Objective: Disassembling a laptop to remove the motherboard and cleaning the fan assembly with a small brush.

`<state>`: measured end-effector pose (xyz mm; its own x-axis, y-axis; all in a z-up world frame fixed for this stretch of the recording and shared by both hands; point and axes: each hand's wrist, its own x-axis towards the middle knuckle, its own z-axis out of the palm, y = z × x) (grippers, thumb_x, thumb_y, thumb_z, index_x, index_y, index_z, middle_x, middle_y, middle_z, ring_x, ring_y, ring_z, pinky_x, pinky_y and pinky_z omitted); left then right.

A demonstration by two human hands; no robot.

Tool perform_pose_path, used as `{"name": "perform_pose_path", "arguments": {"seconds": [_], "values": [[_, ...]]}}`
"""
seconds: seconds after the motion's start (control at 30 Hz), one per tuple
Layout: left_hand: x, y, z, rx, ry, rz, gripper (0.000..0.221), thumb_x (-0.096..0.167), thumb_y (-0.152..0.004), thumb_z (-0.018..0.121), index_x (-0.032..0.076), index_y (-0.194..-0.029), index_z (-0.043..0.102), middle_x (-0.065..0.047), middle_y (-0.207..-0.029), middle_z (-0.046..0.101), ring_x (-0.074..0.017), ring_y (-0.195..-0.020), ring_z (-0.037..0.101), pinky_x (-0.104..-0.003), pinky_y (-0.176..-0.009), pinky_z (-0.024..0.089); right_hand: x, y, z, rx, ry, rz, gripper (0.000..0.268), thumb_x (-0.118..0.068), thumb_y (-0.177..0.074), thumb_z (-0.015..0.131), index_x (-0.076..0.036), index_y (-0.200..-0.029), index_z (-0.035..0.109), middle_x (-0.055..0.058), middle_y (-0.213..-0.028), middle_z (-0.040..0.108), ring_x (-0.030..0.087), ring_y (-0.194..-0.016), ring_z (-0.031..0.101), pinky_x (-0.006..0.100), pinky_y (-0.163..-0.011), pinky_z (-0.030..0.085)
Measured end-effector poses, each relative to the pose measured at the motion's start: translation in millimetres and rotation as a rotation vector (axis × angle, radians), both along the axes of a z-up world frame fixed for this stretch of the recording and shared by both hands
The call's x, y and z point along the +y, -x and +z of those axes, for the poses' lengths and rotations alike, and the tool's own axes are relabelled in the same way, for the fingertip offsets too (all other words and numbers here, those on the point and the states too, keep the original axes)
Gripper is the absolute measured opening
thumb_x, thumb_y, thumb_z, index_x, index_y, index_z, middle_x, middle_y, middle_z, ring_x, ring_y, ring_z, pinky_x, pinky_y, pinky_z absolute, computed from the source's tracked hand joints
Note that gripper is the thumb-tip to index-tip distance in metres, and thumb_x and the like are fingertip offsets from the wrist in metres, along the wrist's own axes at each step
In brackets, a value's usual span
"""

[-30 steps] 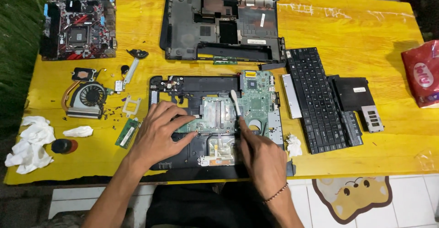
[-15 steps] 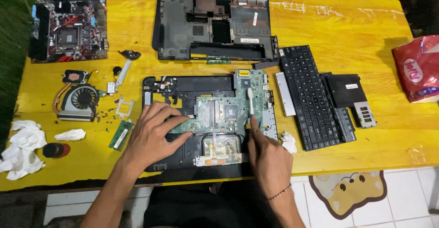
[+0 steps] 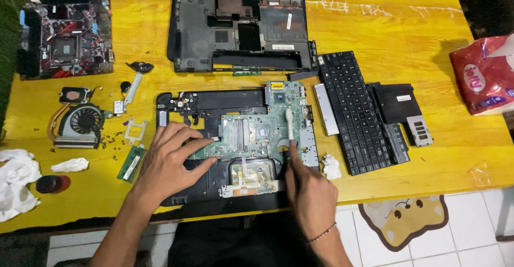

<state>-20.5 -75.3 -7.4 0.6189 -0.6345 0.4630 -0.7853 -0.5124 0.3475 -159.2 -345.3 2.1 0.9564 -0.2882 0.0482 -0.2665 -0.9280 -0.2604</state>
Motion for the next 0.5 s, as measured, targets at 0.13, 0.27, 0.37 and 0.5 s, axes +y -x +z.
{"name": "perform_pose_path", "arguments": {"seconds": [0.13,0.27,0.37,0.5], "values": [[-0.5,-0.2,1.7,0.015,-0.002,-0.007,0.032,0.032,-0.084,0.084,0.011,-0.107,0.078,-0.002,-0.102,0.068,-0.0257,-0.103,0.057,-0.041,-0.082,0.044,-9.0,-0.1,-0.5,0.006,0.022,-0.087,0.051,-0.031,-0.101,0.058,-0.026,-0.151,0.054,0.003,-0.057,0.062,0.018,-0.044,0.057,0.039,-0.043,0.055],[-0.1,-2.1,-4.6,0.002,0.006,0.002,0.036,0.035,-0.080,0.086,0.013,-0.109,0.079,-0.001,-0.103,0.070,-0.0250,-0.102,0.057,-0.042,-0.085,0.046,-4.2,9.6,-1.9,-0.032,-0.021,0.016,0.050,-0.024,-0.100,0.061,-0.022,-0.150,0.054,0.002,-0.055,0.060,0.016,-0.038,0.052,0.036,-0.038,0.054],[-1.1,-2.3,-3.2,-0.003,0.006,-0.002,0.036,0.035,-0.080,0.086,0.014,-0.109,0.079,-0.001,-0.104,0.071,-0.0248,-0.101,0.058,-0.042,-0.085,0.046,-19.8,8.3,3.5,0.019,-0.012,-0.090,0.052,-0.032,-0.097,0.060,-0.033,-0.149,0.056,0.007,-0.064,0.065,0.026,-0.051,0.062,0.047,-0.050,0.053],[-0.3,-3.1,-7.0,-0.008,0.005,0.000,0.036,0.036,-0.080,0.086,0.014,-0.108,0.078,-0.001,-0.103,0.071,-0.0256,-0.101,0.058,-0.043,-0.090,0.046,-17.7,11.2,-3.2,-0.116,-0.049,0.006,0.049,-0.026,-0.100,0.063,-0.021,-0.148,0.056,0.000,-0.057,0.061,0.012,-0.042,0.051,0.034,-0.043,0.051]]}}
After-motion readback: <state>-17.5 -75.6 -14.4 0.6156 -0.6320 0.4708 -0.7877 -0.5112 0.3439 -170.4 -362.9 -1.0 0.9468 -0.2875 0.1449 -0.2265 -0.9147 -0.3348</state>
